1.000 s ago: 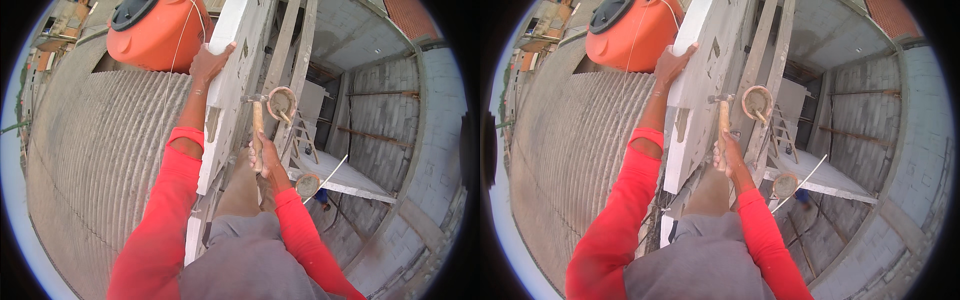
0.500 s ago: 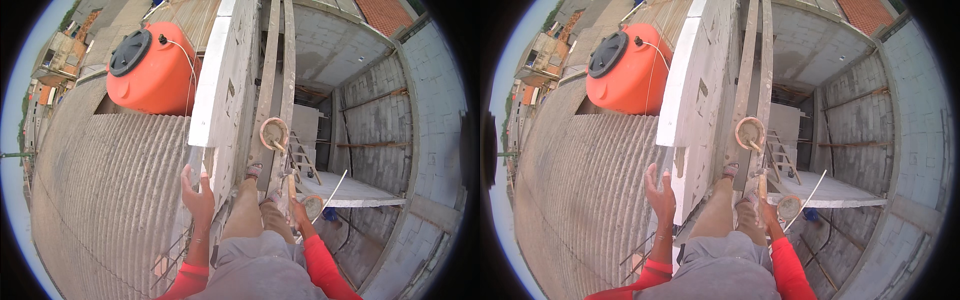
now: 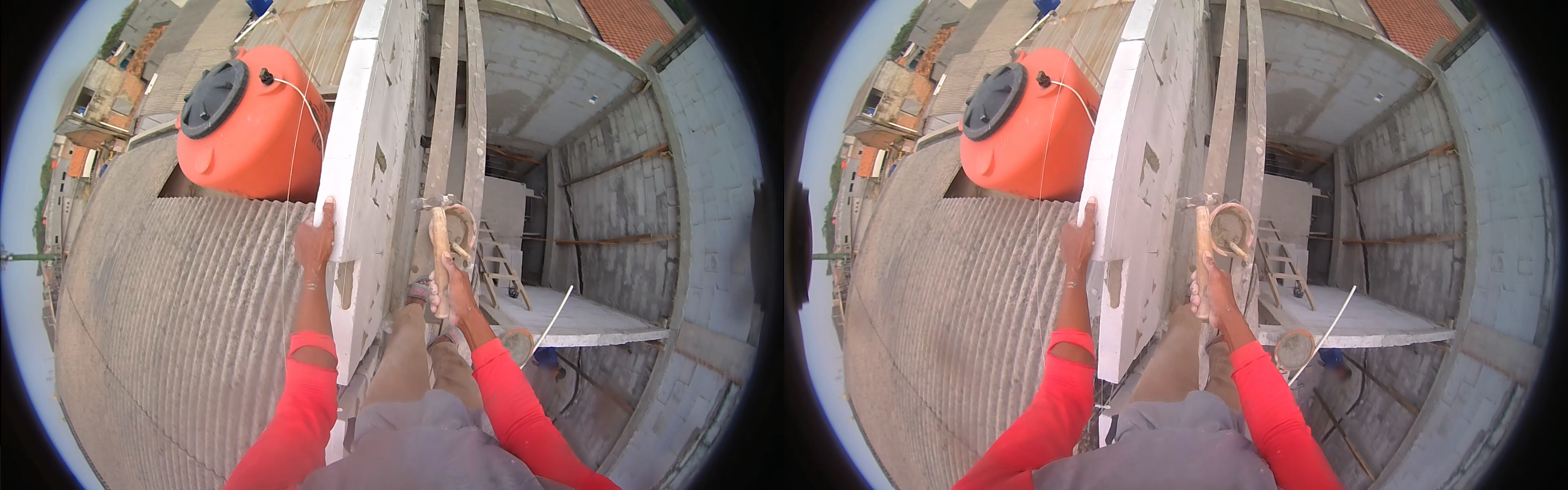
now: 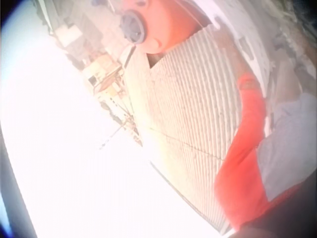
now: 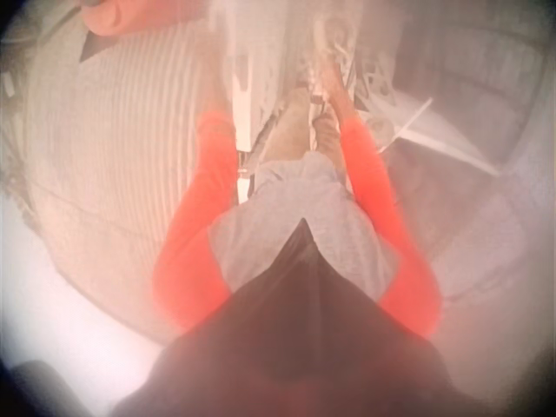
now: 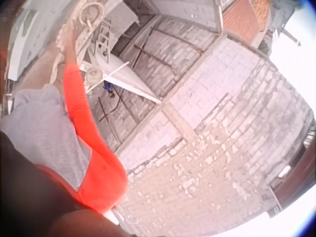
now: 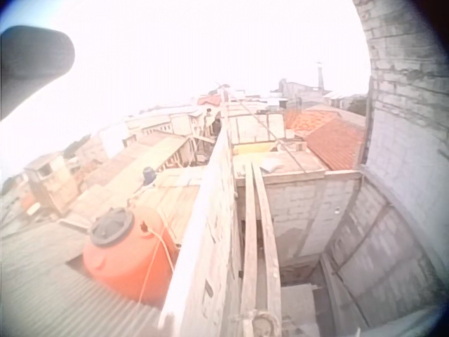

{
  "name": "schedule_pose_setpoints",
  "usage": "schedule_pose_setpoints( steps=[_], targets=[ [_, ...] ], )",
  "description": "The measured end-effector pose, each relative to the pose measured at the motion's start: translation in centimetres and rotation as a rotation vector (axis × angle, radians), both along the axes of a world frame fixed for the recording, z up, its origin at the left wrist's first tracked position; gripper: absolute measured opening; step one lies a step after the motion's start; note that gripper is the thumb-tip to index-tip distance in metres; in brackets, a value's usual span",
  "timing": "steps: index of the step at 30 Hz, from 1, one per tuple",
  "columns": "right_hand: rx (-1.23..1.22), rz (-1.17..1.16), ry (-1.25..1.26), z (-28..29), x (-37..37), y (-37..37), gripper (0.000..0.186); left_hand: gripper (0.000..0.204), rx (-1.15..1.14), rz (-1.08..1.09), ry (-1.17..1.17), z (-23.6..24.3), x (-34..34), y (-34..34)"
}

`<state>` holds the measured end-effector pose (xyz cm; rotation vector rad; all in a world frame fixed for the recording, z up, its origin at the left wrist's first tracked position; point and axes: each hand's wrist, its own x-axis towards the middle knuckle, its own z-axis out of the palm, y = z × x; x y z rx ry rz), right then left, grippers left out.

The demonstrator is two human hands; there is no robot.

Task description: The person measures and cuts a white tile on a rooftop, then applies mortar and places the tile onto a wall. The person uses a tape measure, hand saw, and trowel to complete the task.

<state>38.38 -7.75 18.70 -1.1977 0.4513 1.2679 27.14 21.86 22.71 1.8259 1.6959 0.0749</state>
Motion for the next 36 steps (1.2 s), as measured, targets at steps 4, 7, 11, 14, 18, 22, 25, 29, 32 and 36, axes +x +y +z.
schedule_pose_setpoints(
  steps=[4, 7, 11, 14, 18, 22, 25, 29, 32, 36],
  targets=[
    [0.162, -0.037, -0.051, 0.6, 6.8, 10.7, 0.059, 0.084, 0.035, 0.001, 0.035, 0.5, 0.4, -0.2],
    [0.296, -0.090, -0.117, 0.8, 11.0, 17.2, 0.057, 0.081, 0.048, -0.018, -0.019, 1.0, 0.5, -0.2],
    [0.263, -0.024, -0.101, 1.7, 14.6, 22.1, 0.054, 0.076, 0.046, -0.015, -0.064, 1.1, 0.6, 0.1],
    [0.157, 0.042, -0.264, 3.3, 16.2, 23.1, 0.055, 0.076, 0.035, -0.020, -0.037, 0.9, 0.4, 0.5],
    [-0.096, 0.196, -0.772, 6.5, 18.8, 23.6, 0.059, 0.075, 0.075, -0.023, -0.059, 0.6, 0.2, 0.5],
    [-0.312, 0.351, -1.317, 9.8, 22.2, 25.4, 0.067, 0.077, 0.066, -0.008, -0.068, 0.6, 0.1, 0.4],
    [-0.397, 0.427, -1.532, 11.2, 24.6, 27.4, 0.065, 0.080, 0.045, -0.021, -0.059, 0.6, 0.1, 0.5],
    [-0.520, 0.796, -1.605, 11.2, 26.4, 29.7, 0.062, 0.085, 0.019, -0.015, -0.061, 0.4, 0.0, 0.6],
    [-0.544, 0.672, -1.521, 10.5, 26.7, 30.4, 0.063, 0.086, 0.040, -0.009, -0.062, 0.2, 0.0, 0.6],
    [-0.407, 0.620, -1.672, 9.6, 25.5, 29.4, 0.071, 0.087, 0.075, -0.006, -0.067, 0.2, -0.1, 0.4]
  ],
)
